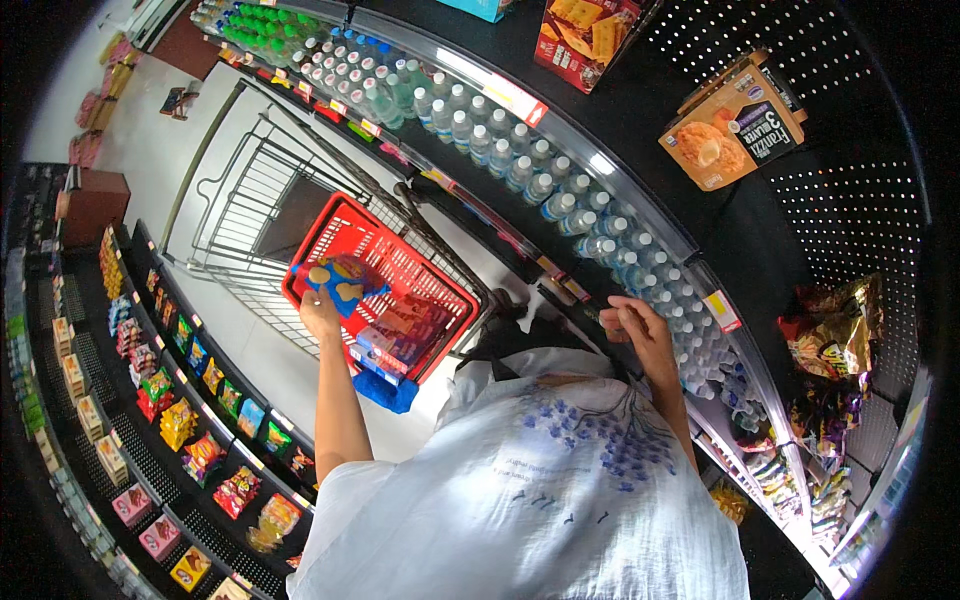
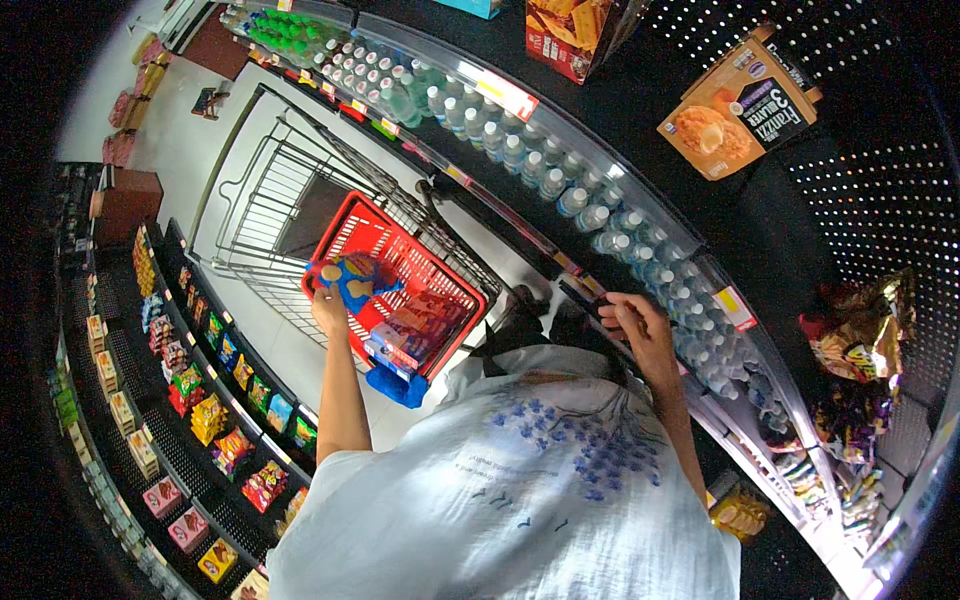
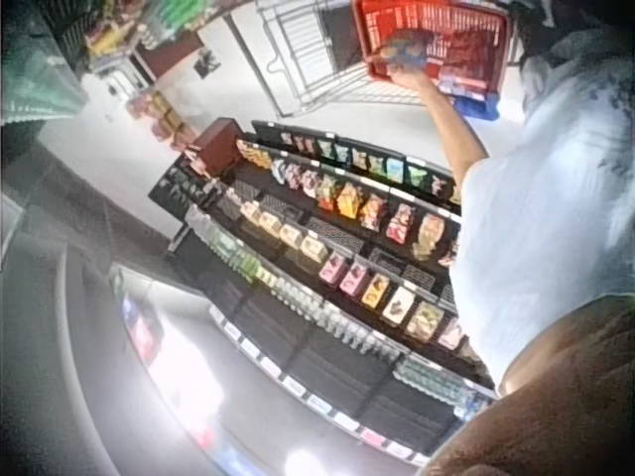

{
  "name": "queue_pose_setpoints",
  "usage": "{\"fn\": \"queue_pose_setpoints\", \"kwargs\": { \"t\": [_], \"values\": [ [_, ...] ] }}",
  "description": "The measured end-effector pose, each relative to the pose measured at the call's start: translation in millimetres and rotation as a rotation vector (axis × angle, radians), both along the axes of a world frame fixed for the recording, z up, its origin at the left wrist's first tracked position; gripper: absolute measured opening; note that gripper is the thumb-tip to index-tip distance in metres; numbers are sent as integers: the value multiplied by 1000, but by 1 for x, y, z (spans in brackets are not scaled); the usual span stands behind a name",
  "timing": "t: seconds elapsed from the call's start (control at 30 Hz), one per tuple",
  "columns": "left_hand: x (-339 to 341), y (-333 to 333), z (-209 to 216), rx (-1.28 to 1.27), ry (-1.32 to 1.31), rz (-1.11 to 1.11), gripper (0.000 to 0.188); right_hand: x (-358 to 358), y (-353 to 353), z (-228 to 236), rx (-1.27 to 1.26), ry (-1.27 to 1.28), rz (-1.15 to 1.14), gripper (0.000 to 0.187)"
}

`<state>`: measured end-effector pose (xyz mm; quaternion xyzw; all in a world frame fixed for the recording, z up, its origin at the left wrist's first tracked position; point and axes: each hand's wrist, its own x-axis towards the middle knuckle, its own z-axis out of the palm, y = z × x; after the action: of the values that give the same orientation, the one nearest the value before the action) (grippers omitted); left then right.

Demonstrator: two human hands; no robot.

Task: The person wipes a supermarket shelf with a blue cloth, then picks up various packaged food items from a red shopping basket and places them onto the shelf. The person handles items one at a time, including boxes of noodles and bags of chips, arranging them on the shelf.

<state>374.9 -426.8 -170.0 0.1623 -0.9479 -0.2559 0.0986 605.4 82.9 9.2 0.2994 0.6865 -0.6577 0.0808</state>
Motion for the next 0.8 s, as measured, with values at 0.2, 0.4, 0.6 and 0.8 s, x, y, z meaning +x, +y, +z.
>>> {"fn": "queue_pose_setpoints", "kwargs": {
  "t": [0.2, 0.4, 0.6, 0.8],
  "values": [
    [11, -55, -117, -15, -64, 164, 29, 1, -8, 11, -9, -98, -39, 33],
    [16, -67, -150, -160, -266, 207, 31, 2, -9, 8, -13, -115, -36, 35],
    [6, -36, -113, -60, -542, 325, 23, 7, -8, -2, 32, -117, 5, 36],
    [22, -51, -115, -86, -531, 297, 26, 8, -10, 3, 51, -117, 24, 35]
  ]
}}
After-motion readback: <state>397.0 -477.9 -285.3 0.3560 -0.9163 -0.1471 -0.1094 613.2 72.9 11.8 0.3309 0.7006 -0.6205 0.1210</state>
